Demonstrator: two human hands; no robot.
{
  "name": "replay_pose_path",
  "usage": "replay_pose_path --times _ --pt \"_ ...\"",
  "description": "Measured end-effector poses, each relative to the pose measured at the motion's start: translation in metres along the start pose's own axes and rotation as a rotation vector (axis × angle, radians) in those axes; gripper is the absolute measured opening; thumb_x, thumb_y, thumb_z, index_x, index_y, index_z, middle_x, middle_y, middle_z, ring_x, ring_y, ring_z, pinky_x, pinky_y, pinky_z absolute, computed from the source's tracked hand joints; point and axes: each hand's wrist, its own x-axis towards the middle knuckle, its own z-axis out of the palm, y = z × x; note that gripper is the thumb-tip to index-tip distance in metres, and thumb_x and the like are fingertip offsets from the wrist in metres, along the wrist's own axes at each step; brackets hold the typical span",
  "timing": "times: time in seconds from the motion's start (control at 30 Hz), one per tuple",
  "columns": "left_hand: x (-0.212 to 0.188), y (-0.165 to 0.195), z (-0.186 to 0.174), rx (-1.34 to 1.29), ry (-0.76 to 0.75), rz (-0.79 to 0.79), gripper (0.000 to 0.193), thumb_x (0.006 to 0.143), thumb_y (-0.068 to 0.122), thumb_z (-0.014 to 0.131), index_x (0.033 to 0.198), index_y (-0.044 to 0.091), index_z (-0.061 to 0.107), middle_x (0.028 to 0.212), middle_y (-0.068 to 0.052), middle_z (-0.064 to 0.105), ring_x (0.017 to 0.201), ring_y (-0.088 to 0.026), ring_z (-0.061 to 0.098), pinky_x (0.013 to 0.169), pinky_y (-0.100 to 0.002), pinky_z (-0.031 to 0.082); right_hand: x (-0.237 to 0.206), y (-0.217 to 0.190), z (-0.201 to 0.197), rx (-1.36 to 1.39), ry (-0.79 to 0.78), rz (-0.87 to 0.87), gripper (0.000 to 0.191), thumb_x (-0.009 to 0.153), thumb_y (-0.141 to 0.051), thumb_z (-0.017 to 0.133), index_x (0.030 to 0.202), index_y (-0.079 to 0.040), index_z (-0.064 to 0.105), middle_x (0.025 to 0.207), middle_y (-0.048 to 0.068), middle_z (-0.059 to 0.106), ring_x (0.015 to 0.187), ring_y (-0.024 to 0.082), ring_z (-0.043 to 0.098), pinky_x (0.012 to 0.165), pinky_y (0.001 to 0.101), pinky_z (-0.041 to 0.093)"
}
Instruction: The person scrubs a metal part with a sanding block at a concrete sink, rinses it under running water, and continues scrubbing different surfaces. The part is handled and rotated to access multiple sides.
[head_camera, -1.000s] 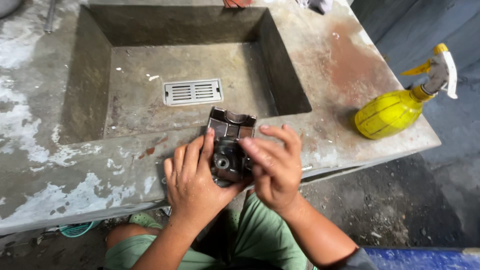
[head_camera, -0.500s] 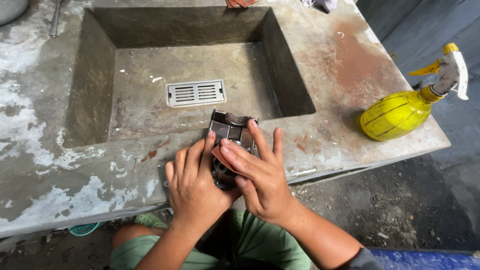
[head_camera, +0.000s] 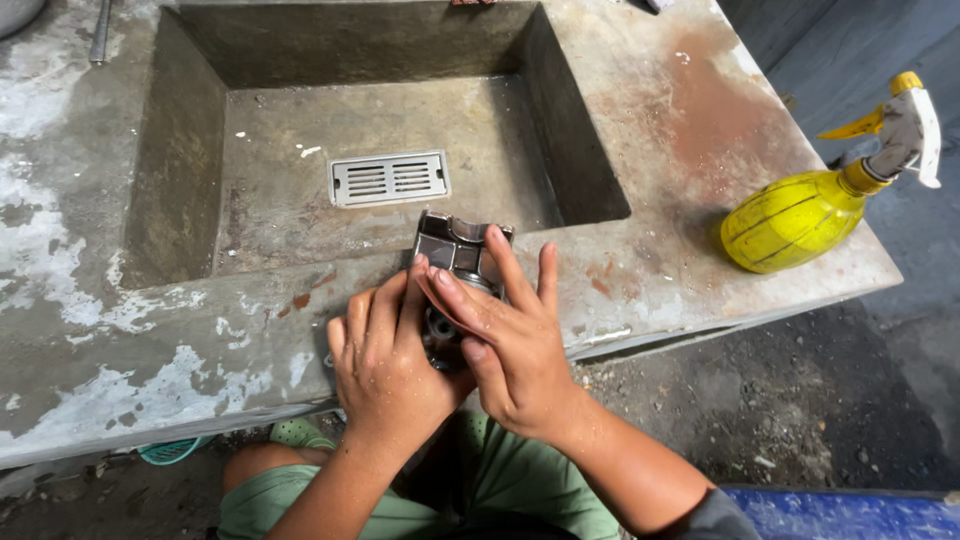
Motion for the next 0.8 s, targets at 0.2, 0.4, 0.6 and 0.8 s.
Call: replay_pose_path --times 0.2,0.4,0.6,0.8 --pt "0.002 0.0 -0.002 -0.016 0.002 0.005 0.094 0.066 0.05 0.084 0.141 0.002 0.056 0.122 -0.009 0.064 0.105 -0.03 0.058 0.085 -0.046 0.039 -0.022 -0.009 -0.014 -0.059 0.007 0.015 0.043 0.107 -0.018 0.044 0.149 -0.01 0.055 0.152 0.012 0.059 0.159 0.042 0.029 0.129 0.0594 -0.013" --pt "0.002 0.001 0.0 -0.005 0.007 0.017 0.091 0.067 0.045 0.084 0.143 0.004 0.055 0.125 -0.008 0.064 0.108 -0.03 0.059 0.088 -0.046 0.04 -0.01 -0.006 -0.008 -0.057 0.005 0.015 0.045 0.105 -0.016 0.045 0.148 -0.007 0.056 0.15 0.013 0.06 0.158 0.041 0.031 0.126 0.059 -0.014" --pt "-0.001 0.002 0.0 0.004 -0.002 0.014 0.088 0.071 0.044 0.085 0.145 0.005 0.054 0.126 -0.008 0.064 0.11 -0.029 0.059 0.089 -0.046 0.04 -0.003 -0.008 -0.014 -0.003 -0.025 -0.022 0.044 0.106 -0.016 0.043 0.148 -0.008 0.056 0.153 0.012 0.059 0.159 0.042 0.03 0.127 0.0591 -0.016" --pt "0.001 0.001 0.003 -0.028 0.023 0.011 0.094 0.066 0.047 0.085 0.143 0.003 0.053 0.123 -0.009 0.064 0.106 -0.031 0.058 0.086 -0.047 0.04 -0.031 -0.008 -0.019 -0.032 -0.015 0.038 0.047 0.105 -0.016 0.042 0.149 -0.008 0.054 0.153 0.013 0.057 0.159 0.042 0.029 0.127 0.0603 -0.014"
